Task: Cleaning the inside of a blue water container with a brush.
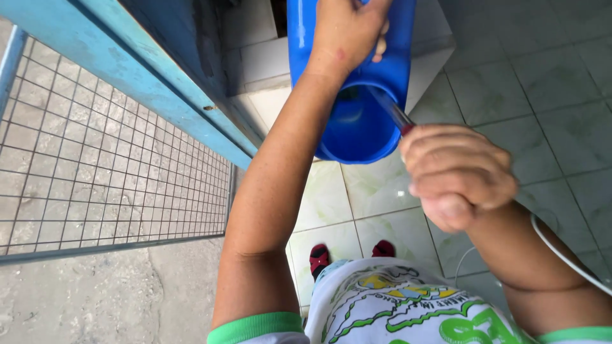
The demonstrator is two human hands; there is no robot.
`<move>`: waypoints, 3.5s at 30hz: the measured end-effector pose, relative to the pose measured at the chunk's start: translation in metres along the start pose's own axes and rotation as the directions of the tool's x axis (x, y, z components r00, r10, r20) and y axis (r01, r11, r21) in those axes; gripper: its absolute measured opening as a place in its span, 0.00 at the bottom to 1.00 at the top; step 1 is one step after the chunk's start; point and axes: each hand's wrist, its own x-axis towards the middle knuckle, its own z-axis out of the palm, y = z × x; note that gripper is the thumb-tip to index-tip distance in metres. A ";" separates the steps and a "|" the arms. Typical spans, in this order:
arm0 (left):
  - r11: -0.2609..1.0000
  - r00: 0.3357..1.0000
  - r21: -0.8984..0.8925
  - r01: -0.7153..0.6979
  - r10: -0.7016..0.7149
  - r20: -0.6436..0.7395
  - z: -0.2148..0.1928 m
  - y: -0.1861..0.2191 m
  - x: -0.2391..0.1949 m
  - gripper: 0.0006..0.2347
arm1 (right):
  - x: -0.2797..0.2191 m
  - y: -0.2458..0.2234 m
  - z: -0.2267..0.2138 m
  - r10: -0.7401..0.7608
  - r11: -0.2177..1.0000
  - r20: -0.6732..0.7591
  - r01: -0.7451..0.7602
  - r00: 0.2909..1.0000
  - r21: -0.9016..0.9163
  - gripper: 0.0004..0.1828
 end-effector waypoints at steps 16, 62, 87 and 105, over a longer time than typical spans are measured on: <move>0.991 0.990 0.036 -0.129 0.127 0.062 -0.009 -0.016 0.013 0.14 | 0.001 -0.012 -0.005 0.412 0.880 -0.090 -0.370 0.907 0.299 0.23; 0.998 0.999 -0.023 -0.054 0.054 0.001 0.003 0.000 0.003 0.14 | -0.005 -0.060 -0.023 0.606 0.790 -0.165 -0.564 0.778 0.242 0.12; 0.995 0.996 0.042 -0.087 0.085 0.040 0.031 -0.038 0.003 0.17 | -0.007 -0.053 -0.003 0.589 0.804 0.112 -0.567 0.801 -0.178 0.14; 0.980 0.988 0.137 -0.142 0.132 0.077 0.036 -0.050 0.007 0.15 | 0.037 -0.043 -0.023 0.569 0.822 0.269 -0.539 0.777 -0.183 0.14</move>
